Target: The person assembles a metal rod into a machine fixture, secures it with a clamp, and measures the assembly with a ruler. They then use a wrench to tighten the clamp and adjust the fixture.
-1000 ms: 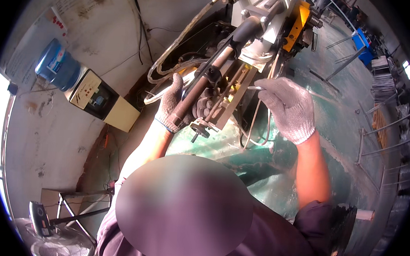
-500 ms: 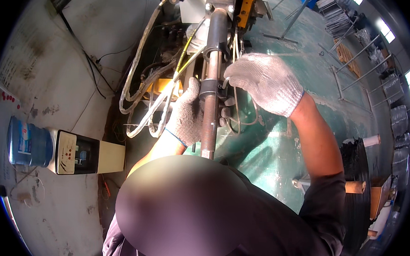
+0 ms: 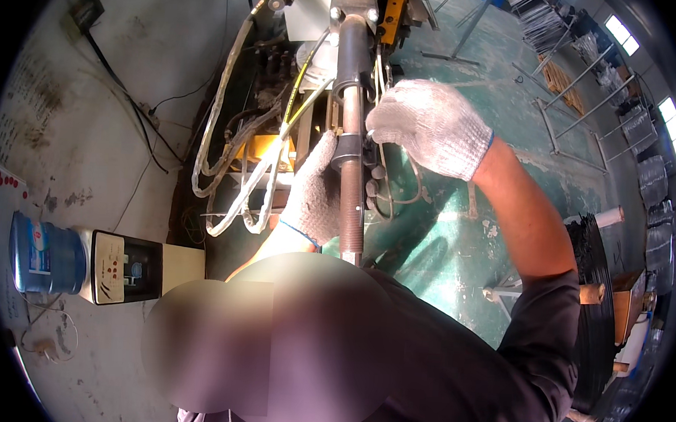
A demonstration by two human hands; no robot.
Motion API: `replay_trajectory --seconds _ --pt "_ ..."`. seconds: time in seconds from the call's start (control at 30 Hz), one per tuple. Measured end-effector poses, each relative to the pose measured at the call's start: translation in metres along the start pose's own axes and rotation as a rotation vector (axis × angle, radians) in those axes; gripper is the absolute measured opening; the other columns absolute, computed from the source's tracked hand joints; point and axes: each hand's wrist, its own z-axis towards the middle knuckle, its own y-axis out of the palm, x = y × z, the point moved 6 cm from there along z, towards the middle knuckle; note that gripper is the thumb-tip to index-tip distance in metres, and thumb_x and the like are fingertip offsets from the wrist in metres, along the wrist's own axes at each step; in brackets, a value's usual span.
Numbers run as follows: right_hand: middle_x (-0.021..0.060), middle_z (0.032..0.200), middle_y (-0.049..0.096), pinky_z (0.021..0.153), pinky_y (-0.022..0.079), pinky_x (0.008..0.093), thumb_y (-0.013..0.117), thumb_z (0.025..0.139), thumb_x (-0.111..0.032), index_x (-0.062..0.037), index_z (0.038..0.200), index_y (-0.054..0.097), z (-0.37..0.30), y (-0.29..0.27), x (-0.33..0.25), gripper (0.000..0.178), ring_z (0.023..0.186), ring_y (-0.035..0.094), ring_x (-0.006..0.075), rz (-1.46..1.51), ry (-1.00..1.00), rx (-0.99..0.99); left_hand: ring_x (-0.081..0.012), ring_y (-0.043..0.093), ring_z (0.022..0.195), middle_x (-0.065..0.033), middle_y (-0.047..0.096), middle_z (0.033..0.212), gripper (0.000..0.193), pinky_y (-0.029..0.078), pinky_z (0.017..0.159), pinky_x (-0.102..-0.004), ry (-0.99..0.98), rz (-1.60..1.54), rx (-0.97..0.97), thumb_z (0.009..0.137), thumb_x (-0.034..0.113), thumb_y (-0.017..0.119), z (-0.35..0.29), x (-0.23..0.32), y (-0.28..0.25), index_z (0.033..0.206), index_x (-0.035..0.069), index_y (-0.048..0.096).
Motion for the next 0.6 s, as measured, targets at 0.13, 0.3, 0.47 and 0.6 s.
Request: replay_trajectory --seconds 0.13,0.3,0.47,0.6 --pt "0.0100 0.093 0.071 0.081 0.058 0.0462 0.084 0.085 -0.018 -0.0127 0.100 0.079 0.010 -0.008 -0.007 0.016 0.090 0.071 0.0339 0.015 -0.068 -0.030 -0.0247 0.070 0.083 -0.0156 0.074 0.107 0.071 0.061 0.073 -0.0356 0.020 -0.027 0.022 0.108 0.071 0.054 0.001 -0.002 0.000 0.135 0.007 0.067" --pt "0.0092 0.088 0.070 0.078 0.058 0.0459 0.084 0.084 -0.015 -0.0133 0.097 0.077 0.019 -0.011 -0.013 0.015 0.085 0.070 0.0337 -0.056 -0.138 -0.041 -0.0251 0.070 0.083 -0.0165 0.073 0.109 0.073 0.061 0.074 -0.0354 0.058 -0.027 0.014 0.108 0.071 0.055 0.001 -0.002 -0.002 0.138 0.006 0.065" --pt "0.0095 0.084 0.068 0.076 0.057 0.0469 0.083 0.084 -0.014 -0.0131 0.095 0.076 0.017 -0.012 -0.018 0.013 0.082 0.070 0.0349 -0.106 -0.142 -0.061 -0.0255 0.069 0.084 -0.0189 0.071 0.110 0.077 0.061 0.075 -0.0351 0.052 -0.072 -0.064 0.107 0.072 0.056 0.008 -0.007 -0.009 0.140 0.004 0.063" --pt "0.0101 0.083 0.068 0.076 0.057 0.0471 0.083 0.084 -0.014 -0.0125 0.094 0.075 0.019 -0.008 -0.016 0.013 0.082 0.070 0.0354 -0.125 -0.103 -0.124 -0.0256 0.069 0.083 -0.0192 0.070 0.109 0.077 0.061 0.075 -0.0351 0.063 -0.041 -0.058 0.106 0.073 0.056 0.008 -0.006 -0.010 0.140 0.004 0.063"
